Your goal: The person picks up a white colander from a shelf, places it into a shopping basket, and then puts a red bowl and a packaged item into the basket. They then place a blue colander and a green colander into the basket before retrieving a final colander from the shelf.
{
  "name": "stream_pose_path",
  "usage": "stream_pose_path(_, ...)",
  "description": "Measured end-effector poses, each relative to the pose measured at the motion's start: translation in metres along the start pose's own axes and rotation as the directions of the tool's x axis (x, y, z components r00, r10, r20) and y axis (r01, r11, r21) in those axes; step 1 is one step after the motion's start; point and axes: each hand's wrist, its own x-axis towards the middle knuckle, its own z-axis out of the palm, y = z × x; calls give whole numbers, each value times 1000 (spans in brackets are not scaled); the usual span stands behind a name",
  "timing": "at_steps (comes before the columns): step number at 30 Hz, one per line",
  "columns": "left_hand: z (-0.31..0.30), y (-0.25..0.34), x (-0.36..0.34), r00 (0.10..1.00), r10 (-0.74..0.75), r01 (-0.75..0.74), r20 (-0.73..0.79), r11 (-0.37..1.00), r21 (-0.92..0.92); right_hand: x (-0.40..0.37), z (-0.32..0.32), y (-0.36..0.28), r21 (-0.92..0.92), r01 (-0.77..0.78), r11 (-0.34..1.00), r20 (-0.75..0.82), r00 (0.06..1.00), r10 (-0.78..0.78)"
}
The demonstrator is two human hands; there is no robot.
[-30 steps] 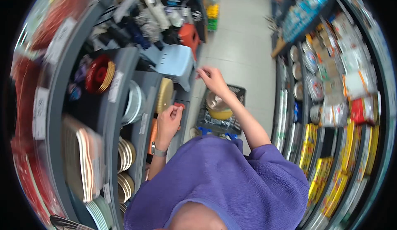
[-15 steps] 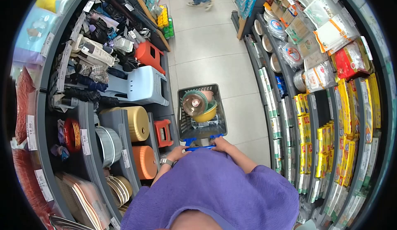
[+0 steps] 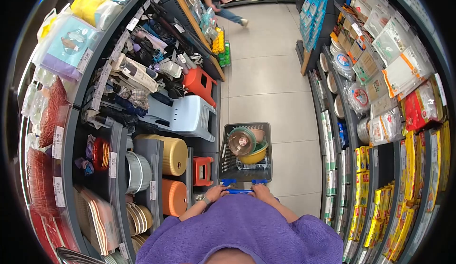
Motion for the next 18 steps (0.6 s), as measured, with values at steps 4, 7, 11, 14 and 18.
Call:
stream_pose_path(4,-5,-4,22,999,-25,23,-33,998,-54,16,-10,0,-2,-32,999,-82,996,32)
stream_pose_path(7,-14,0,37,997,-41,33,-63,992,-120,33,-17,8,-8,-70,998,-110,992,68)
stream_pose_path(11,-32,6,57,979,-69,40,-190,988,-152,64,-26,18,-6,-43,999,-224,974,40)
stream_pose_path(14,-37,-3,83,978,-86,57,-188,986,-155,85,-33,23,-5,-94,996,-261,961,90)
stream_pose_path(18,-56,-5,114,963,-102,55,-250,980,-192,120,-40,42,-39,-85,996,-326,943,68)
